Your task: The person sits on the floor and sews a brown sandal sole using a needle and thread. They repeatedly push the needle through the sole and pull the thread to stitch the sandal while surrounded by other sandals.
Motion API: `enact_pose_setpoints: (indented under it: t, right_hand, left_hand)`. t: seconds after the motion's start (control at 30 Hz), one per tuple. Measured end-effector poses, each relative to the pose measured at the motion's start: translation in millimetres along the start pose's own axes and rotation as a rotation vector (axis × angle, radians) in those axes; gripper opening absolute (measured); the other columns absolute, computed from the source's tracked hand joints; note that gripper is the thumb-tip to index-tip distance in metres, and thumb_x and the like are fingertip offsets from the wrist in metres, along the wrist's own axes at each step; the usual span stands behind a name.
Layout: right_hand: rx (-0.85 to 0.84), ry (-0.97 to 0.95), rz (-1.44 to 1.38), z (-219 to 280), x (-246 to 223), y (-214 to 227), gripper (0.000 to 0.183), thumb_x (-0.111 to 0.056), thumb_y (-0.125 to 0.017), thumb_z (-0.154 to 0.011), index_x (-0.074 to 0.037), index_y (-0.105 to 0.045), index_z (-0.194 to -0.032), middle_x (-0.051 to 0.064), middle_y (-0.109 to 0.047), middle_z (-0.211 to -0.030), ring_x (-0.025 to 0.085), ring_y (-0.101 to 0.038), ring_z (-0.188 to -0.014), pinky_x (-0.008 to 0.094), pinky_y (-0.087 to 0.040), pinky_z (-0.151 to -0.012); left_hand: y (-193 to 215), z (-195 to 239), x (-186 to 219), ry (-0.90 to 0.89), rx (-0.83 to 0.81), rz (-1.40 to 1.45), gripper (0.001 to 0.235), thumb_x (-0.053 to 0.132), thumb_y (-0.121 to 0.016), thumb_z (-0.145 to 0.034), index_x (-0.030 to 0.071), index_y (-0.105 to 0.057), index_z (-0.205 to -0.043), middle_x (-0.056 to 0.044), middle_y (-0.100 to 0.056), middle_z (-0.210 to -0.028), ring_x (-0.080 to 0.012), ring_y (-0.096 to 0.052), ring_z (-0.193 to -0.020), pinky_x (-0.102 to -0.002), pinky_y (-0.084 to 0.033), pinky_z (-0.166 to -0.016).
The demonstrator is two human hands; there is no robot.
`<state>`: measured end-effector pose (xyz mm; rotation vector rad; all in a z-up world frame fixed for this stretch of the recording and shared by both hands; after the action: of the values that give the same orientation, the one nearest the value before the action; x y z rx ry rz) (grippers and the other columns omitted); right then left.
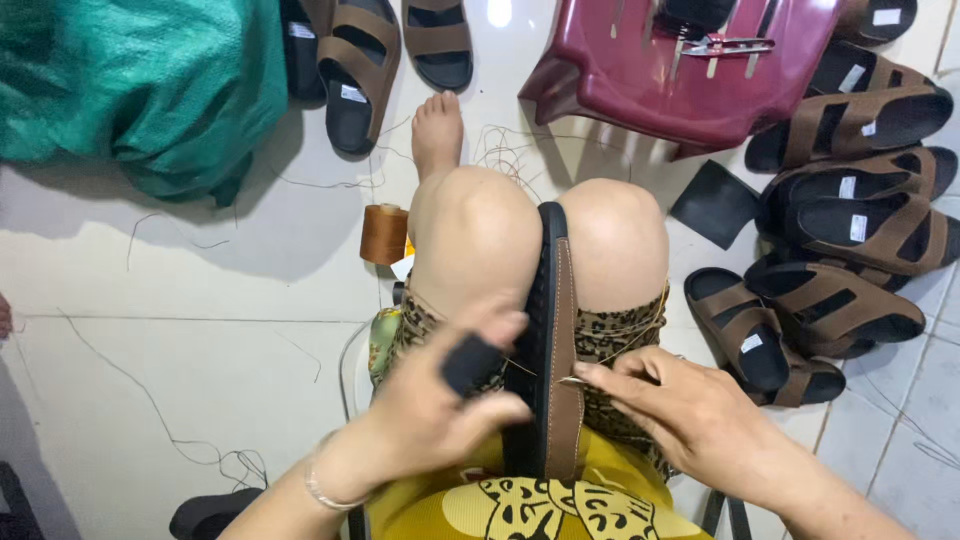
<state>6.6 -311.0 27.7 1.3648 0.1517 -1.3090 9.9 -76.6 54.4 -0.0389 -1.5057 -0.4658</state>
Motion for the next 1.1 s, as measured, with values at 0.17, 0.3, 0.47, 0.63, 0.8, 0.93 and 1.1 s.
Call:
enact_pose_setpoints:
  t: [0.17, 0.3, 0.47, 0.63, 0.8, 0.93, 1.1]
  right_hand:
    - [-0.078, -0.067, 0.025, -5.7, 8.4, -4.7, 0.058, -0.018, -0.06, -0.096, -0.037, -0.052, -0.15, -0.002, -0.063, -0.104, 0.017, -0.066, -0.079, 0.034, -0.056, -0.055]
    - [-0.065, -0.063, 0.07, -8.4, 6.0, -2.5, 0.058, -0.016, -0.061, -0.094, -0.037, -0.056, -0.148, -0.002, -0.06, -0.097, 0.017, -0.064, -0.071, 0.034, -0.054, -0.052]
    - [-0.174, -0.154, 0.323, -8.5, 1.5, -5.8, 0.071, -0.021, -0.066, -0.087, -0.048, -0.048, -0.151, 0.001, -0.058, -0.091, 0.024, -0.068, -0.063, 0.044, -0.056, -0.046]
    - [-0.27, -0.183, 0.544, -7.4, -5.4, -13.9, 0.085, -0.023, -0.07, -0.077, -0.045, -0.042, -0.154, 0.007, -0.057, -0.085, 0.027, -0.069, -0.052, 0.045, -0.054, -0.042]
    - [-0.065, -0.085, 0.331, -50.9, -27.6, 1.1, 0.027, -0.036, -0.051, -0.102, -0.019, -0.055, -0.122, 0.008, -0.065, -0.084, 0.038, -0.066, -0.053, 0.054, -0.05, -0.04]
    - [-0.054, -0.082, 0.116, -56.2, -20.7, -3.5, 0.022, -0.033, -0.052, -0.102, -0.019, -0.053, -0.119, 0.005, -0.073, -0.091, 0.033, -0.07, -0.073, 0.05, -0.053, -0.054]
    - [0.15, 0.008, -0.007, -25.3, 3.6, -4.8, 0.044, -0.032, -0.061, -0.097, -0.012, -0.053, -0.135, 0.006, -0.074, -0.125, 0.027, -0.079, -0.081, 0.041, -0.062, -0.064]
  left_hand:
    - [-37.0, 7.1, -15.2, -0.037, -0.297, -0.14, 0.092, 0.03, -0.076, -0.093, -0.007, -0.021, -0.156, -0.031, -0.024, -0.165, -0.0399, -0.028, -0.156, -0.045, -0.033, -0.125]
    - [-40.3, 9.2, -22.9, -0.031, -0.291, -0.194, 0.097, 0.033, -0.08, -0.089, -0.006, -0.022, -0.157, -0.028, -0.027, -0.165, -0.0365, -0.031, -0.154, -0.043, -0.044, -0.118]
    - [-44.3, 10.2, -28.8, -0.045, -0.255, -0.289, 0.097, 0.038, -0.082, -0.087, -0.004, -0.028, -0.156, -0.027, -0.03, -0.165, -0.0351, -0.043, -0.149, -0.044, -0.055, -0.102]
    - [-44.2, 8.9, -29.1, -0.094, -0.168, -0.387, 0.092, 0.043, -0.083, -0.086, -0.005, -0.04, -0.152, -0.026, -0.039, -0.161, -0.0313, -0.054, -0.143, -0.04, -0.062, -0.083]
    - [-41.5, 9.1, -37.7, -0.147, -0.084, -0.347, 0.095, 0.05, -0.08, -0.082, -0.007, -0.044, -0.149, -0.027, -0.042, -0.157, -0.0319, -0.057, -0.14, -0.042, -0.059, -0.101]
    - [-36.2, 13.1, -36.0, -0.167, -0.013, -0.259, 0.095, 0.047, -0.085, -0.079, -0.008, -0.044, -0.146, -0.029, -0.045, -0.155, -0.0346, -0.059, -0.138, -0.04, -0.062, -0.098]
    - [-19.4, 18.6, -35.9, 0.053, -0.034, -0.07, 0.02, 0.015, -0.072, -0.095, 0.007, -0.06, -0.109, -0.004, -0.067, -0.101, -0.0179, -0.071, -0.08, -0.027, -0.056, -0.077]
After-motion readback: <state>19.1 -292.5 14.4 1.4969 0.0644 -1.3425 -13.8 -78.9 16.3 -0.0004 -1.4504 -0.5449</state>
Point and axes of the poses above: each hand's wrist, its own z-axis away from the middle knuckle, its own y-axis out of the back of the hand, x = y × z, the point moved 7 cm from there along -z, towards the middle knuckle
